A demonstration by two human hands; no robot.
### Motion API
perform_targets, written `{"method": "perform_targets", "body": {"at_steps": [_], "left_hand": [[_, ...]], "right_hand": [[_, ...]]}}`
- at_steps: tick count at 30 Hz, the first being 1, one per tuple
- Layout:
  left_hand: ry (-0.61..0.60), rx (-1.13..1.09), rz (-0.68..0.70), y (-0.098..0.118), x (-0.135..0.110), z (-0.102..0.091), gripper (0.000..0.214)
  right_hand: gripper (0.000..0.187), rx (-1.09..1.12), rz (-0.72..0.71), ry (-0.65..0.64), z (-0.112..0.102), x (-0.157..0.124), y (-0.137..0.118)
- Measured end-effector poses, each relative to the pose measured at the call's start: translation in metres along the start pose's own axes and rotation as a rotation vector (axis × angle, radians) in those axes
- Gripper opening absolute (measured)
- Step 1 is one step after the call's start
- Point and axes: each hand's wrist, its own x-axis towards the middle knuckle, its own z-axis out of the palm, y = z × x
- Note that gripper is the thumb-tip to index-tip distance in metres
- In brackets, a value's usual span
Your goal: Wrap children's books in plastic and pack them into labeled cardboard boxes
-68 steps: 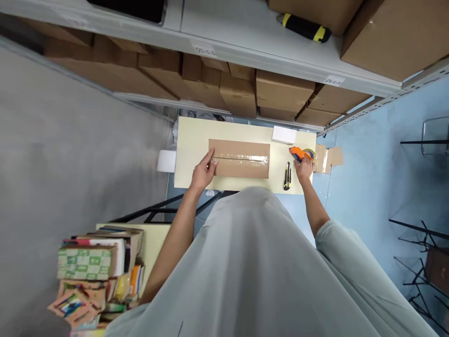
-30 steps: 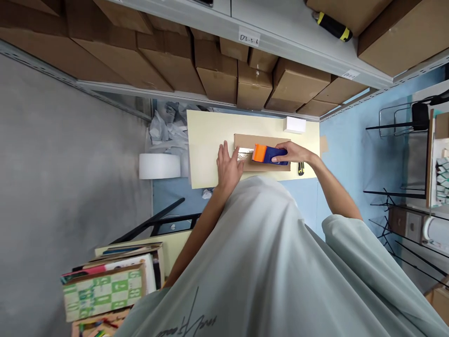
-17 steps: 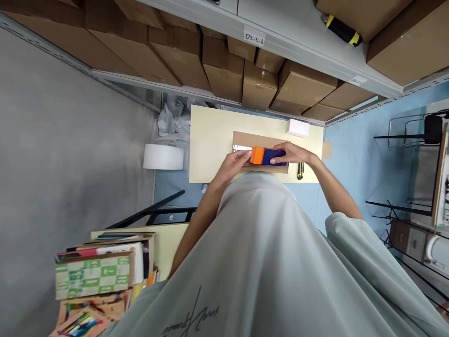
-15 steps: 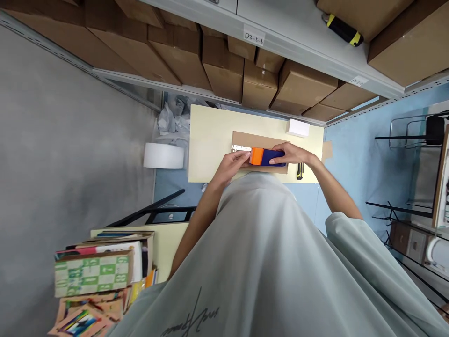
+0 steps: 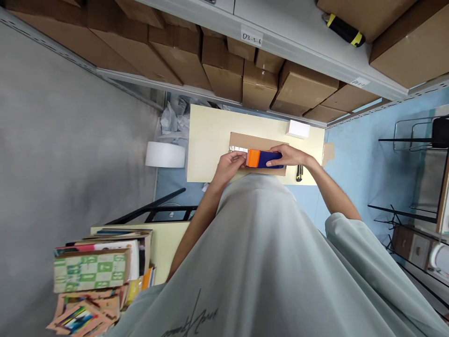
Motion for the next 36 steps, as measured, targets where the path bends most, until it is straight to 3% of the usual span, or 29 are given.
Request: {"method": "perform_targets", "body": {"at_steps": [5,11,16,21,28,32,36], "left_hand": [[0.085,0.001,0.008,0.006,-0.002,-0.004,0.046],[0.004,0.002,0.007,0.018,-0.002,-0.026,0.053],[0.046,0.017,0.005,0.023,0.005,-0.052,0.047],[0.068,0.001,-0.032,0.017,0.013,-0.077,0.043],[0.068,-0.022,-0.059,0.008,0.027,-0.095,0.037],[0.094,-0.015,-0.096,0.002,0.037,-0.11,0.033],[0.071,-0.043,-0.121,-0.007,0.045,-0.112,0.032]], "right_hand": [[0.066,-0.073,0.053,0.02,0.0,-0.006,-0.017],[0.067,-0.091,0.087,0.02,0.006,-0.014,-0.045],[0.07,-0.12,0.168,0.052,0.004,-0.023,-0.057],[0.072,-0.137,0.254,0.067,0.005,-0.029,-0.062],[0.077,-0.122,0.335,0.077,-0.004,-0.036,-0.067],[0.078,-0.159,0.437,0.074,-0.017,-0.046,-0.06],[0.078,-0.198,0.469,0.065,-0.02,-0.041,-0.051]]}}
